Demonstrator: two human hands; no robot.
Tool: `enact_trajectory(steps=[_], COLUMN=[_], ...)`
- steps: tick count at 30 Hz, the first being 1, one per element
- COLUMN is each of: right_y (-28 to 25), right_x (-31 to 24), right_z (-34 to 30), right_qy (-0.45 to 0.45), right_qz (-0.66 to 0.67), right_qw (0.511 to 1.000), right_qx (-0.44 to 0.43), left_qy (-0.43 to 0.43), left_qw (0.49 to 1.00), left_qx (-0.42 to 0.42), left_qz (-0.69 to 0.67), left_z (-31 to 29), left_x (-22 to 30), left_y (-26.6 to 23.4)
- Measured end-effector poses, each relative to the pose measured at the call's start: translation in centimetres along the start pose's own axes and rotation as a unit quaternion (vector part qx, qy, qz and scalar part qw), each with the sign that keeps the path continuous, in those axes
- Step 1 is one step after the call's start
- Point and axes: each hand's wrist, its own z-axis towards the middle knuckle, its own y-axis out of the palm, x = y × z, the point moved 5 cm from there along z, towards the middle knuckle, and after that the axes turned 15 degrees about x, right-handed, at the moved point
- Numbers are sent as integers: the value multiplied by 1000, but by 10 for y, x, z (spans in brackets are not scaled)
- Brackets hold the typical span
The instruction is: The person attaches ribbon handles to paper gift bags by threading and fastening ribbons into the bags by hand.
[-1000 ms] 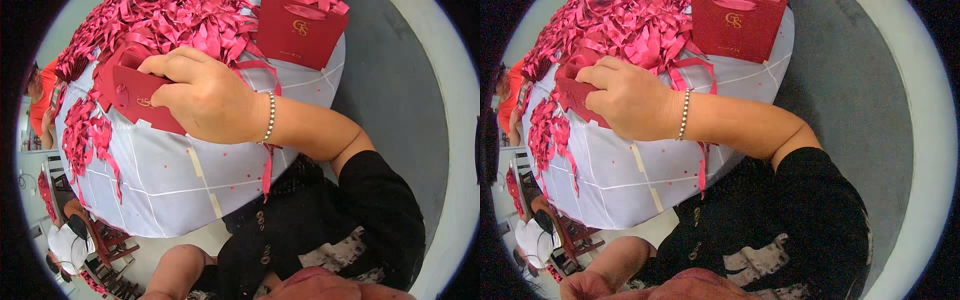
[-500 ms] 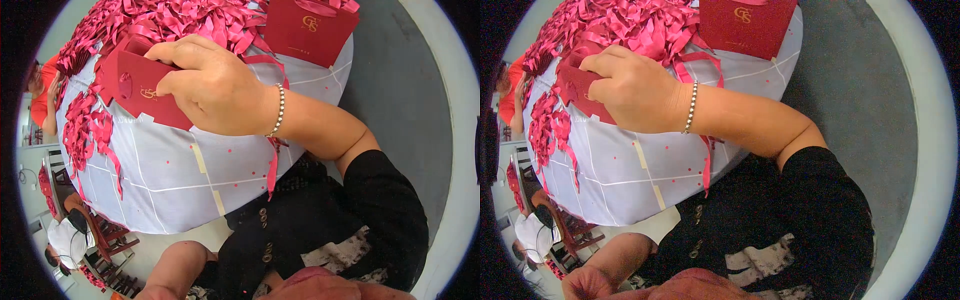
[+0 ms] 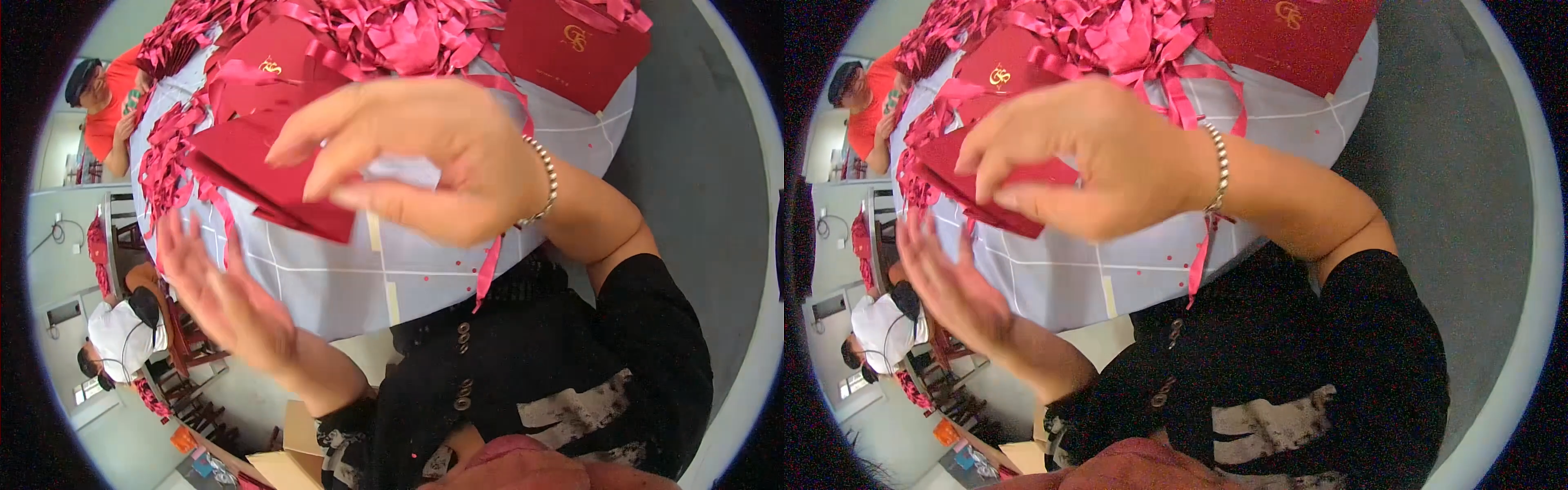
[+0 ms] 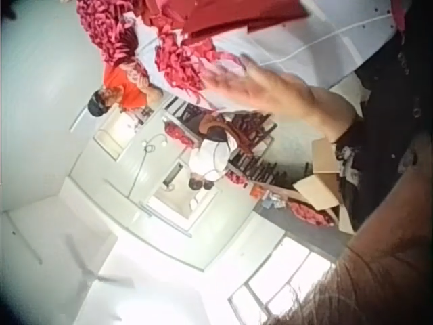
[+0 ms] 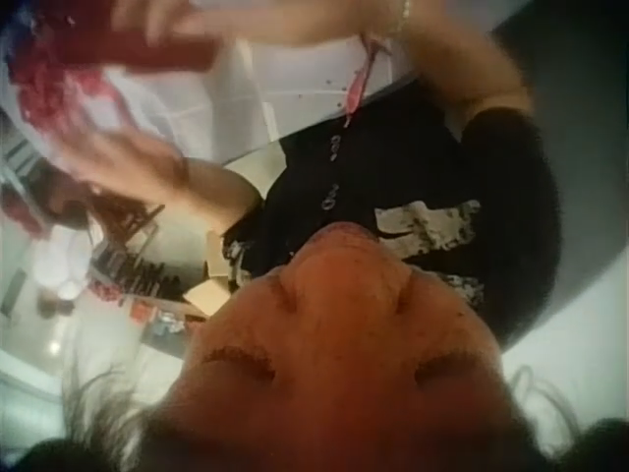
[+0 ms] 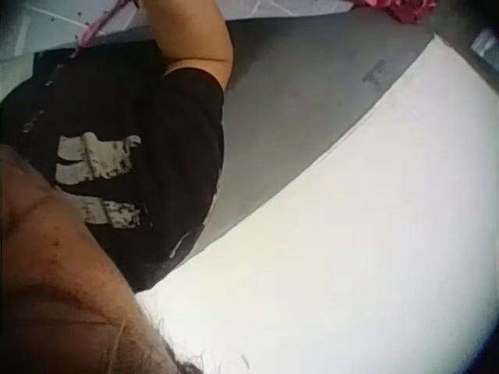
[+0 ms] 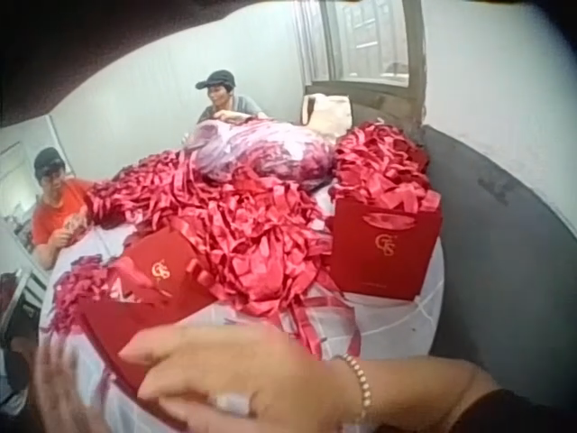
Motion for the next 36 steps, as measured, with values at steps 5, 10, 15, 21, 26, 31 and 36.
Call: enact_trajectory(steps=[5, 10, 15, 21, 26, 31, 36], right_y=[-15, -4, 8, 4, 4, 20, 41], right_x=[5, -18, -28, -19, -5, 15, 38], right_z=[-5, -61, -96, -93, -62, -14, 16], right_qy=[95, 154, 150, 200, 326, 200, 73], right_qz=[-82, -80, -131, -99, -123, -160, -192], right_qw=[974, 822, 812, 813, 803, 912, 963], right_qx=[-189, -542, -548, -539, -484, -319, -175], left_qy=[-122, -149, 87, 193, 172, 226, 287], left_qw=[992, 979, 906, 879, 888, 883, 883], left_qx=[6, -43, -179, -224, -235, -201, -179], left_qz=[-13, 129, 373, 373, 357, 358, 326], left_z=[0, 0, 8, 24, 35, 31, 30], left_x=[-36, -64, -66, -90, -96, -60, -20], left_y=[-2, -9, -14, -4, 1, 10, 29])
